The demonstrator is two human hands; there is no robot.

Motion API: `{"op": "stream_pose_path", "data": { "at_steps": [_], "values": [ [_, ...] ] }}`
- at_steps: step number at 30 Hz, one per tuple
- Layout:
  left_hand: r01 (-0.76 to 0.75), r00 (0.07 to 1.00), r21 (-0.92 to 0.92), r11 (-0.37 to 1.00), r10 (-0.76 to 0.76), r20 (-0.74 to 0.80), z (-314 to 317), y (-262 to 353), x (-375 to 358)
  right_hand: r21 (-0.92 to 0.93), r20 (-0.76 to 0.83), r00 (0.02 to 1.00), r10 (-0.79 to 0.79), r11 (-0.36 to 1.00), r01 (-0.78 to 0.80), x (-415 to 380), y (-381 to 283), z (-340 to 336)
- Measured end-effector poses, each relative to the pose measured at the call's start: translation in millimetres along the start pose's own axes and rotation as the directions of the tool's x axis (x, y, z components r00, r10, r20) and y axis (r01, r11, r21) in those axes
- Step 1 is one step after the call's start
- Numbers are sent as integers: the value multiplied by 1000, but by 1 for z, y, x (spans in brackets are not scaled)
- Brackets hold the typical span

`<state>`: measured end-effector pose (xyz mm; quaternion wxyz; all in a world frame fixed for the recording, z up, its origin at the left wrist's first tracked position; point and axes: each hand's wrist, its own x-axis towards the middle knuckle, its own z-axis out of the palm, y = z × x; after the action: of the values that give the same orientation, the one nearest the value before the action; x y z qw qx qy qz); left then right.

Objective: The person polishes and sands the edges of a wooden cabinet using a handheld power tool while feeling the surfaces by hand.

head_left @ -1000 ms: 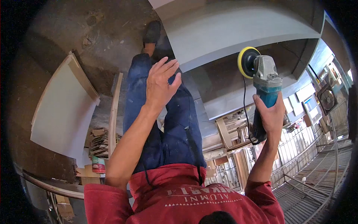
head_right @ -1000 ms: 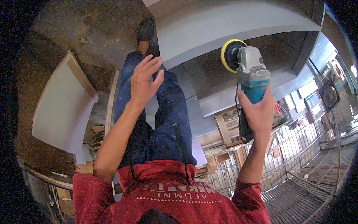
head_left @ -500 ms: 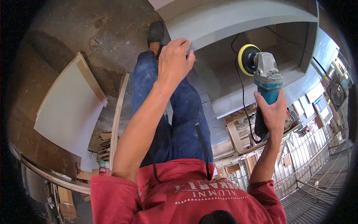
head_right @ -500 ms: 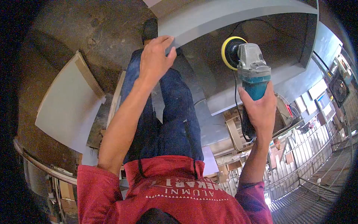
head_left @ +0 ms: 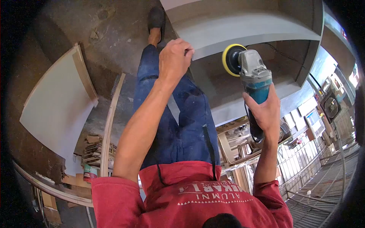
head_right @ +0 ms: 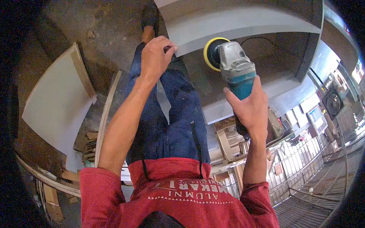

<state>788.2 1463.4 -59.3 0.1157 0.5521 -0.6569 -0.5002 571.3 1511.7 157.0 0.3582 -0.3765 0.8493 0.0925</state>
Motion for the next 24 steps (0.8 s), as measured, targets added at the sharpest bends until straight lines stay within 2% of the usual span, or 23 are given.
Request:
{"op": "stream_pose_path", "data": {
  "at_steps": [1, 5, 7, 8, 9, 10, 12, 13, 15, 16, 18, 24],
  "values": [
    [-58, 998, 5, 998, 58, -3, -2, 9, -2, 8, 22, 1000, -13, 1000, 13, -1, -4, -5],
    [16, 996, -48, 999, -20, -92, -17, 20, -15, -77, 78, 995, -53, 995, 59, 3, -18, -25],
    [250, 952, -214, 944, -279, -121, -36, 6, -37, -117, 113, 992, -55, 991, 68, 2, -28, -31],
    [431, 902, -151, 890, -428, 49, -53, 13, -46, -134, 133, 990, -46, 989, 64, 2, -32, -45],
    [615, 787, -84, 784, -603, 130, -59, -2, -59, -153, 153, 987, -37, 986, 61, 3, -37, -50],
    [622, 782, -90, 778, -609, 132, -62, -10, -75, -161, 160, 986, -38, 985, 64, 4, -39, -53],
    [600, 796, 53, 799, -602, 65, -66, -16, -110, -188, 177, 983, -45, 979, 79, 6, -43, -58],
    [604, 793, 48, 795, -606, 67, -64, -20, -127, -195, 180, 983, -45, 977, 81, 6, -45, -61],
    [573, 791, 142, 808, -589, 162, -62, -23, -151, -198, 202, 977, -69, 974, 110, 8, -53, -66],
    [576, 790, 135, 806, -592, 161, -60, -21, -157, -204, 204, 976, -71, 972, 114, 8, -57, -69],
    [735, 633, 60, 676, -714, 299, -60, -17, -161, -223, 234, 971, -41, 970, 95, 9, -65, -74],
    [738, 608, 139, 660, -741, 285, -65, -3, -144, -256, 268, 963, -38, 960, 109, 11, -78, -85]
  ]
}}
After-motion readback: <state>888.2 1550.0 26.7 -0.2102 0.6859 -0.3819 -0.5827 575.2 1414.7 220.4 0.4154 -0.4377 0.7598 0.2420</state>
